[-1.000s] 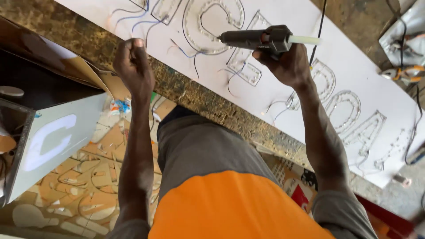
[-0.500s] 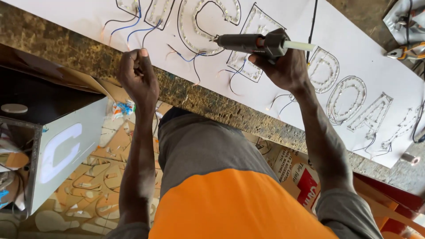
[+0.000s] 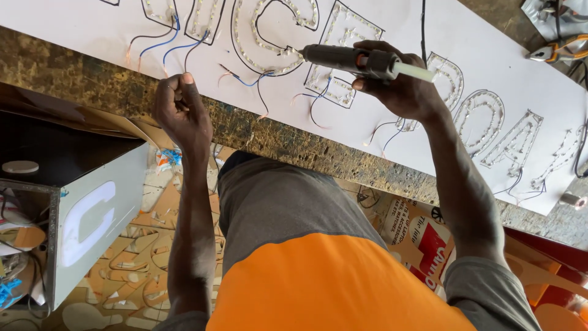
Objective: Assembling a sign by securing LED components and wiring to a board using a hot glue gun
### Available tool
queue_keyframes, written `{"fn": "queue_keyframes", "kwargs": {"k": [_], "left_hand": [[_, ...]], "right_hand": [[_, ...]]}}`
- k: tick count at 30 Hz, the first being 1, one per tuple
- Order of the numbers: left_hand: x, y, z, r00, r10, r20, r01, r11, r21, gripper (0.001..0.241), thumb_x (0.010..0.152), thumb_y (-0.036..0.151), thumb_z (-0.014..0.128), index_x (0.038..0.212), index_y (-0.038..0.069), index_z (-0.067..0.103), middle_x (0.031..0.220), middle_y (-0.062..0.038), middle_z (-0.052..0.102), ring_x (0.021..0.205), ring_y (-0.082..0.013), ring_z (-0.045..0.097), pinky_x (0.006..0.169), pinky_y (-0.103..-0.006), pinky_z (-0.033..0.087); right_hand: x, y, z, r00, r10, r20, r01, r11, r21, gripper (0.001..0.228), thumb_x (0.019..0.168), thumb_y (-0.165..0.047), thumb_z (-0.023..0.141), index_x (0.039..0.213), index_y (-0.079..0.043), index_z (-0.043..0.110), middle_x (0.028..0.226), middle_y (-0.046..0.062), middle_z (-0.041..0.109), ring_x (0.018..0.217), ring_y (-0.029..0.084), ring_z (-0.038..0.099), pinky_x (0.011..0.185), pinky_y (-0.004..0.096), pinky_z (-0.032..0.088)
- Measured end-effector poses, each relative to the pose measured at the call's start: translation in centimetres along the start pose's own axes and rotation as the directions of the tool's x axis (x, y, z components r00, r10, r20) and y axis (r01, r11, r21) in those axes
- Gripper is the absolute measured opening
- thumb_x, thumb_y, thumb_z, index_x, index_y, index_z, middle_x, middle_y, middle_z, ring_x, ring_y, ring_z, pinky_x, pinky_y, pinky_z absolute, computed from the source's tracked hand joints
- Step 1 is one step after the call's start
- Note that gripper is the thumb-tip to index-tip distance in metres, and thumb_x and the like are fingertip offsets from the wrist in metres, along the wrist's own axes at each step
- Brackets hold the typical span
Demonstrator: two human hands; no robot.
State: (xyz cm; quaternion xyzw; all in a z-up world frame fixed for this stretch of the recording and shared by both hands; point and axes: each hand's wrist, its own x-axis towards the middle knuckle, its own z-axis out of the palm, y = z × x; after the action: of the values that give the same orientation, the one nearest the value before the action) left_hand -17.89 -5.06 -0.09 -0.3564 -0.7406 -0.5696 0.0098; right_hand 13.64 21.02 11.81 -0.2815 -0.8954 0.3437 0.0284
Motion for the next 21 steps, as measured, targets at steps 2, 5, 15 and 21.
{"fn": "queue_keyframes", "kwargs": {"k": [2,5,15,21], "left_hand": [[0.0,-0.1,0.1,1.0,0.0,-0.003,0.0,1.0,-0.014,0.027,0.124,0.017,0.063,0.101,0.003,0.068,0.085,-0.005,0.054,0.074,-0.0171,0.041,0.063,-0.0368,0.033],[-0.1,-0.1,0.1,1.0,-0.005,0.007,0.005,1.0,-0.018,0.028,0.125,0.018,0.063,0.102,0.002,0.068,0.084,-0.005,0.05,0.073,-0.017,0.037,0.064,-0.0378,0.031],[-0.3,-0.2,0.2,1.0,-0.007,-0.007,0.007,1.0,-0.019,0.026,0.123,0.015,0.065,0.1,0.003,0.067,0.085,-0.004,0.052,0.073,-0.0162,0.038,0.064,-0.0366,0.029],[-0.2,0.0,0.2,0.999,-0.044,0.008,0.045,0.998,-0.041,0.028,0.123,0.017,0.065,0.099,0.002,0.066,0.083,-0.004,0.048,0.073,-0.0157,0.036,0.064,-0.0367,0.029]], "right_hand": [[-0.7,0.7,0.3,0.999,-0.045,-0.023,0.046,0.997,0.054,0.057,0.111,-0.034,0.085,0.154,-0.004,0.063,0.144,0.016,0.078,0.113,0.033,0.079,0.088,0.043,0.064],[-1.5,1.5,1.0,0.997,-0.056,-0.056,0.06,0.996,0.066,0.058,0.111,-0.035,0.085,0.153,-0.006,0.059,0.125,0.018,0.082,0.107,0.033,0.081,0.082,0.044,0.064],[-2.4,2.4,2.7,0.993,0.008,-0.117,-0.009,1.0,-0.005,0.055,0.113,-0.04,0.084,0.141,-0.005,0.053,0.118,0.017,0.077,0.086,0.032,0.072,0.058,0.042,0.054],[-2.6,1.3,2.2,0.992,0.084,-0.096,-0.082,0.996,0.018,0.052,0.112,-0.036,0.087,0.141,-0.006,0.055,0.118,0.014,0.074,0.092,0.031,0.071,0.067,0.043,0.054]]}}
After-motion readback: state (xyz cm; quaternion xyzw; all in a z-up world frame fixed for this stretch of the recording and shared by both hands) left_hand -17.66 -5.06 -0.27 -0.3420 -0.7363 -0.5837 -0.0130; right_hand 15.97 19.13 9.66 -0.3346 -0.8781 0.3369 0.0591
